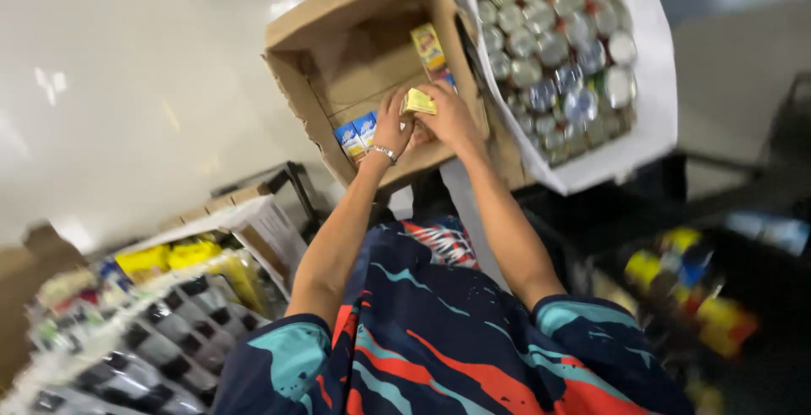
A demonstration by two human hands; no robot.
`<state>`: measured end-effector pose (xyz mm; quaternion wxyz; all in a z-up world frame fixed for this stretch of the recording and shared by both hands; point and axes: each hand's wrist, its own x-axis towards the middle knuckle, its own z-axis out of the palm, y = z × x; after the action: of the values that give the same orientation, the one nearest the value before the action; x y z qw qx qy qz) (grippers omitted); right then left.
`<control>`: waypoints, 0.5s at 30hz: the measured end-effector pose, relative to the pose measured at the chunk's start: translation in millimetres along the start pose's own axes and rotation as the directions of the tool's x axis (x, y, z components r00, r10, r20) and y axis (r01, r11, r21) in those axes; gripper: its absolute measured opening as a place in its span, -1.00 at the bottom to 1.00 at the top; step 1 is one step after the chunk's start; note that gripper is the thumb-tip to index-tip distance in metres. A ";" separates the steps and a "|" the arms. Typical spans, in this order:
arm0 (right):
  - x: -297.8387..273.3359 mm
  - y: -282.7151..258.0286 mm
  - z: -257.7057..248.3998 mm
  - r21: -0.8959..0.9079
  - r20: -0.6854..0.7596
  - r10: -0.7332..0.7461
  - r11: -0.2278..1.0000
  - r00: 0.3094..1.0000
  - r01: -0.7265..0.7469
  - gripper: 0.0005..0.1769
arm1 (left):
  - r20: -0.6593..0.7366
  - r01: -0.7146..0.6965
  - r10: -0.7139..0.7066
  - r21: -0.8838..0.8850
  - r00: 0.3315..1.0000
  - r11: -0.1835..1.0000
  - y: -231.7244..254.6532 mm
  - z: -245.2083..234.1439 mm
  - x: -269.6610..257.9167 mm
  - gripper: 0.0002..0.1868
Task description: The person repeatedly picks small yellow and blue cartons from a cardboard box and places them onto a lower shelf next to canned goods. The person handles the cartons one at a time, arranging them in rows on the shelf.
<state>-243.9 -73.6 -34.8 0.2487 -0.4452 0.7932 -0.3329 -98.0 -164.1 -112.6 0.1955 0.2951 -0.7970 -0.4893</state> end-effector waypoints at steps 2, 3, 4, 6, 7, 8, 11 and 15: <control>-39.5 -18.3 -20.2 0.031 -0.096 0.006 1.000 0.995 -0.003 -0.45 | 0.110 -0.046 0.050 -0.038 0.993 0.998 17.4 -7.6 -11.8 -0.34; -59.9 -27.9 -31.1 0.062 -0.148 -0.010 0.998 0.989 0.020 -0.44 | 0.184 -0.056 0.068 -0.071 0.981 0.996 27.6 -10.5 -17.3 -0.39; -79.0 -44.0 -43.1 0.063 -0.184 0.009 0.998 0.983 0.003 -0.44 | 0.214 -0.080 0.094 -0.072 0.972 0.994 43.5 -16.7 -23.6 -0.39; -121.7 -75.2 -69.2 0.069 -0.218 -0.001 0.998 0.976 0.016 -0.43 | 0.375 0.030 0.042 -0.185 0.926 0.982 78.1 -24.9 -39.8 -0.38; -148.6 -83.7 -72.1 0.069 -0.247 0.022 0.998 0.969 -0.005 -0.43 | 0.404 0.017 0.062 -0.188 0.913 0.982 103.5 -34.6 -58.3 -0.38; -167.7 -89.3 -80.3 0.033 -0.272 0.054 0.998 0.961 -0.046 -0.43 | 0.420 -0.071 0.130 -0.153 0.898 0.986 130.2 -40.8 -64.2 -0.39; -236.3 -84.0 -87.7 0.012 -0.384 0.126 0.991 0.914 -0.132 -0.43 | 0.500 -0.276 0.283 -0.089 0.819 0.957 138.5 -15.1 -88.8 -0.38; -328.6 -75.8 -91.7 0.113 -0.509 0.237 0.971 0.828 -0.209 -0.40 | 0.582 -0.401 0.422 -0.172 0.695 0.900 157.3 39.1 -124.6 -0.40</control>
<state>-108.5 212.0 114.3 0.0745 -0.2367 0.8681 -0.4300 -72.0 -1.0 8.0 0.0391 -0.0661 -0.8545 -0.5138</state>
